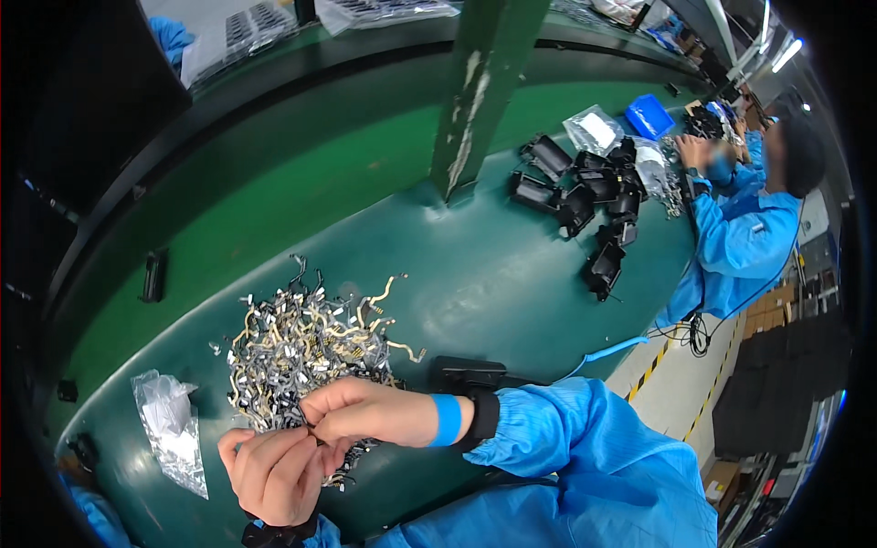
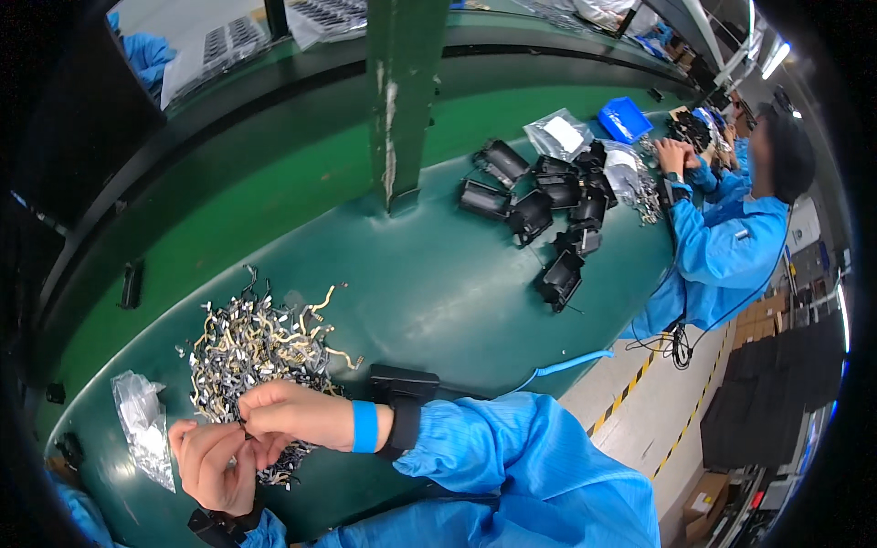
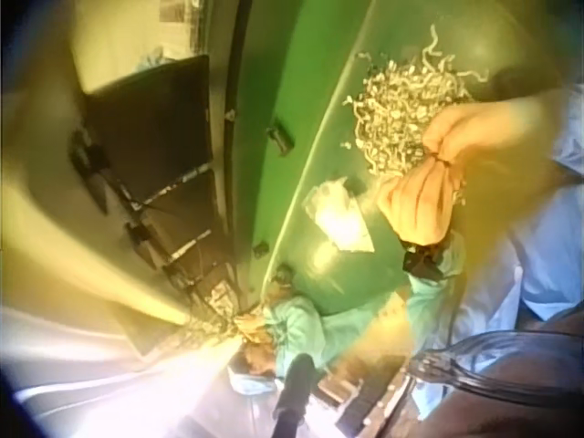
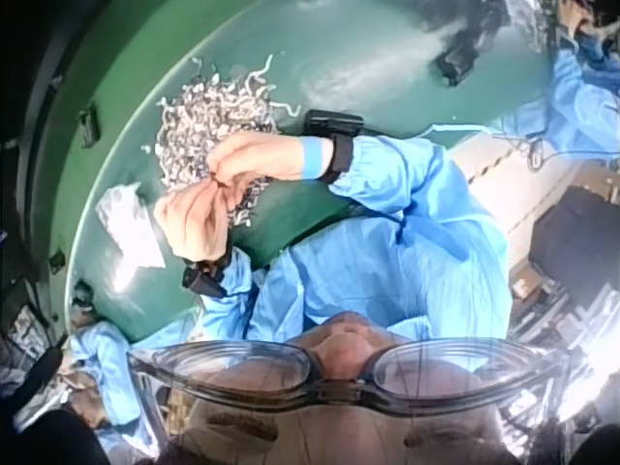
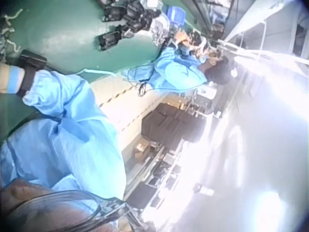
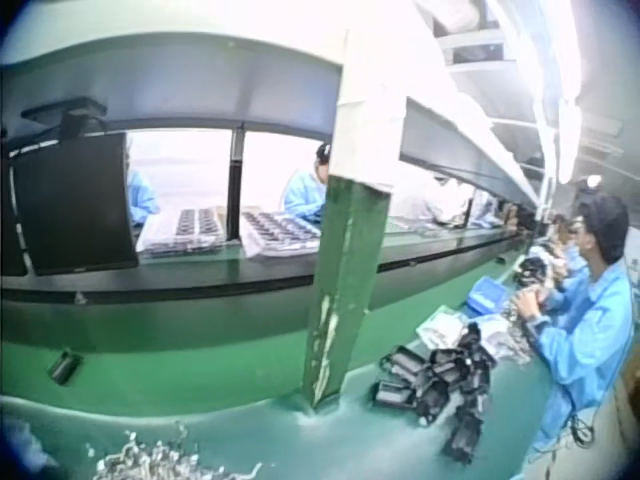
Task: The person is manually assembling wires and connectors into a black plastic housing on an assembly line.
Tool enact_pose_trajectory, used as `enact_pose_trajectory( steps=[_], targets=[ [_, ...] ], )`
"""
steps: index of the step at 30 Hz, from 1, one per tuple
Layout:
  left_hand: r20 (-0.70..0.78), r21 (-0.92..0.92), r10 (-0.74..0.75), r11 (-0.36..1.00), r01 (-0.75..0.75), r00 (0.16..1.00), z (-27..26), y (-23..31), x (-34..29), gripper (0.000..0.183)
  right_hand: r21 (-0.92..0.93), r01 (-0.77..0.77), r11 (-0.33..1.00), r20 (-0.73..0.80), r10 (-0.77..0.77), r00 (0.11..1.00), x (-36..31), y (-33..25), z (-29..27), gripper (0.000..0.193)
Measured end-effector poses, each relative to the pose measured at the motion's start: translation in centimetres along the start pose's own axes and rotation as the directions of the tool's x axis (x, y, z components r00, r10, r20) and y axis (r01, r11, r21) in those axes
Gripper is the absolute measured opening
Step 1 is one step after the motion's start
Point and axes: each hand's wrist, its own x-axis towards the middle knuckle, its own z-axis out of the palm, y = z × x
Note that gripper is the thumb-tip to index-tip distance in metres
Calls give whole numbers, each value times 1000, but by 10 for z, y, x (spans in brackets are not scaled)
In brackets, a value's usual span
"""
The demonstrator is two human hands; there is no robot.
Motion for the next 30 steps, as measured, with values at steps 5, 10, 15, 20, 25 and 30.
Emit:
enact_pose_trajectory(
  steps=[5,10,15,20,25,30],
  targets=[
    [25,-79,-17,997,19,1000,0,2,-1,24,-75,0,997,-29,-2,1000,-8,-8,3,14],
    [-108,-156,-222,966,204,969,4,-5,-9,16,-833,165,529,-217,-586,781,-63,-33,-1,5],
    [-111,-256,-355,913,319,928,-11,-11,-23,6,-877,-463,125,-192,-976,101,-149,-53,-35,36],
    [-167,-422,-463,831,361,871,5,-9,-19,2,-526,-830,186,-220,-972,-78,-226,-43,-91,70],
    [-171,-575,-544,732,365,822,9,-10,-21,1,-585,-781,220,-268,-961,-69,-229,-38,-114,69],
    [-222,-642,-612,677,359,759,14,-6,-17,4,-596,-794,117,-258,-965,51,-216,-40,-105,67]
  ],
)
